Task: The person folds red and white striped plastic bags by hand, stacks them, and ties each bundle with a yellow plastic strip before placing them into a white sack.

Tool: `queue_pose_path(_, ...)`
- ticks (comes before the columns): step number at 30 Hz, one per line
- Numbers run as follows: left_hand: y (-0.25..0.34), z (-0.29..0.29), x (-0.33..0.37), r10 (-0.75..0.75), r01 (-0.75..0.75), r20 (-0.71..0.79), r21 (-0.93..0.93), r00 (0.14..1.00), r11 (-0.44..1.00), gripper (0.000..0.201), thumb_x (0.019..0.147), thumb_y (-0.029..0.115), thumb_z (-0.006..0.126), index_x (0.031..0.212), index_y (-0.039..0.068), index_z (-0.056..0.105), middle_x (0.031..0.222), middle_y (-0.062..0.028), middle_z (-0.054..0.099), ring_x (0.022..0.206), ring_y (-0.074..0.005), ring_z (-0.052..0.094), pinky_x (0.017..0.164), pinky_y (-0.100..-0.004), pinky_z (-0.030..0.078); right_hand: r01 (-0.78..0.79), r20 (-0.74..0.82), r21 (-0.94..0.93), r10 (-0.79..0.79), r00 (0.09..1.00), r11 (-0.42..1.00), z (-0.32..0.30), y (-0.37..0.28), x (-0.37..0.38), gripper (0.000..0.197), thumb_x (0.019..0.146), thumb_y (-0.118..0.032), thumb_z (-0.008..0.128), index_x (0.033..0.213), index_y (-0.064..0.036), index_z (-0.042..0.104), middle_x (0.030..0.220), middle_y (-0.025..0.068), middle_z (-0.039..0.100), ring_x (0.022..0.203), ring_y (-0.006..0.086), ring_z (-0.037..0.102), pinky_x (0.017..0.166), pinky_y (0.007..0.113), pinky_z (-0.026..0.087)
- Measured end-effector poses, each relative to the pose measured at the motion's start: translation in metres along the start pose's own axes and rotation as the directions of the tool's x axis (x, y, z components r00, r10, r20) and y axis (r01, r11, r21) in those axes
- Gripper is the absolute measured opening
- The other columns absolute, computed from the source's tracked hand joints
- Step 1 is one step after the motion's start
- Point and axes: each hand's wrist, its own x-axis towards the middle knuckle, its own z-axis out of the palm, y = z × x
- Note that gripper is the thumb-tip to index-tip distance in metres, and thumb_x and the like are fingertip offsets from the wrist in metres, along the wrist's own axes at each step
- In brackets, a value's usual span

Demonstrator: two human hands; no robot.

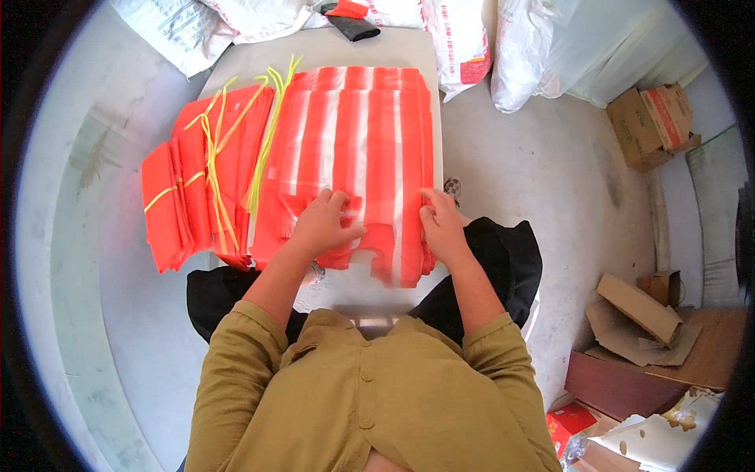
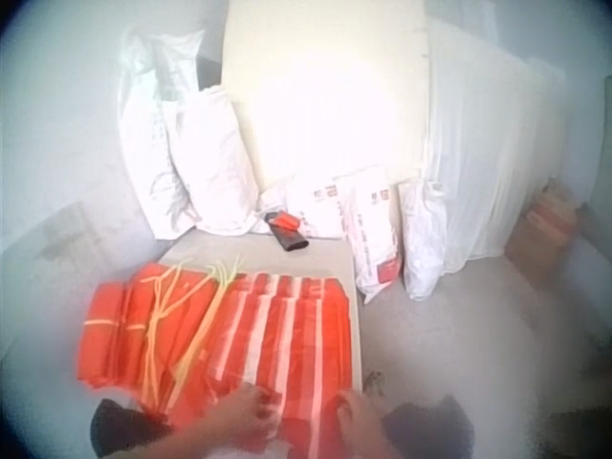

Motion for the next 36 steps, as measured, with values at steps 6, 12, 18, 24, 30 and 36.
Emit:
queue_pose_path(6,0.013,0.000,0.002,-0.017,0.014,0.037,0.091,0.999,0.996,0.075,0.072,0.045,0.081,0.128,0.004,0.053,0.124,-0.0175,0.055,0.116,-0.0359,0.058,0.094,-0.0458,0.051,0.025,-0.012,-0.042,-0.025,1.000,0.999,0.003,0.003,0.015,0.037,0.098,-0.009,0.053,0.134,-0.0033,0.053,0.140,0.0187,0.048,0.114,0.0285,0.057,0.100,0.035,0.046)
queue_pose_path(12,0.013,0.000,0.001,-0.031,0.028,0.028,0.102,0.999,0.994,0.074,0.072,0.045,0.081,0.127,0.005,0.053,0.125,-0.0159,0.054,0.118,-0.0345,0.057,0.096,-0.0447,0.050,-0.014,0.056,0.031,0.012,0.998,0.999,0.005,-0.003,0.019,0.041,0.094,-0.013,0.056,0.134,-0.0029,0.053,0.141,0.0222,0.049,0.130,0.0378,0.050,0.108,0.041,0.042)
queue_pose_path(18,0.017,-0.001,0.001,-0.033,0.030,0.037,0.082,0.999,0.996,0.073,0.071,0.044,0.082,0.126,0.006,0.053,0.123,-0.0154,0.054,0.117,-0.0349,0.057,0.095,-0.0450,0.050,0.140,0.033,0.035,-0.141,0.989,0.990,0.005,0.002,0.006,0.033,0.097,-0.009,0.057,0.129,-0.0052,0.059,0.140,0.0120,0.050,0.108,0.0220,0.058,0.094,0.032,0.047)
queue_pose_path(24,0.009,0.001,0.001,0.021,-0.021,0.000,0.083,1.000,0.996,0.073,0.071,0.044,0.081,0.125,0.005,0.053,0.122,-0.0169,0.055,0.115,-0.0360,0.058,0.094,-0.0457,0.051,0.135,0.203,0.107,-0.154,0.967,0.985,-0.003,-0.006,-0.011,0.030,0.098,-0.011,0.056,0.127,-0.0038,0.061,0.127,0.0124,0.060,0.106,0.0216,0.060,0.092,0.031,0.048)
queue_pose_path(30,0.003,0.003,0.001,0.031,-0.031,-0.002,0.063,1.000,0.998,0.074,0.070,0.045,0.081,0.126,0.005,0.055,0.122,-0.0175,0.056,0.115,-0.0362,0.058,0.095,-0.0450,0.050,-0.112,0.449,0.109,0.051,0.892,0.988,-0.012,-0.021,-0.050,0.029,0.098,-0.016,0.059,0.122,-0.0008,0.065,0.112,0.0134,0.070,0.102,0.0223,0.066,0.091,0.032,0.050)
queue_pose_path(36,-0.021,0.018,-0.009,0.149,-0.150,-0.107,0.000,0.983,0.989,0.074,0.073,0.038,0.083,0.130,0.001,0.054,0.124,-0.0201,0.057,0.116,-0.0389,0.057,0.099,-0.0453,0.048,-0.266,0.436,0.218,0.150,0.887,0.939,-0.017,-0.045,-0.041,0.029,0.100,-0.017,0.058,0.122,0.0008,0.065,0.109,0.0052,0.071,0.093,0.0127,0.064,0.085,0.028,0.051)
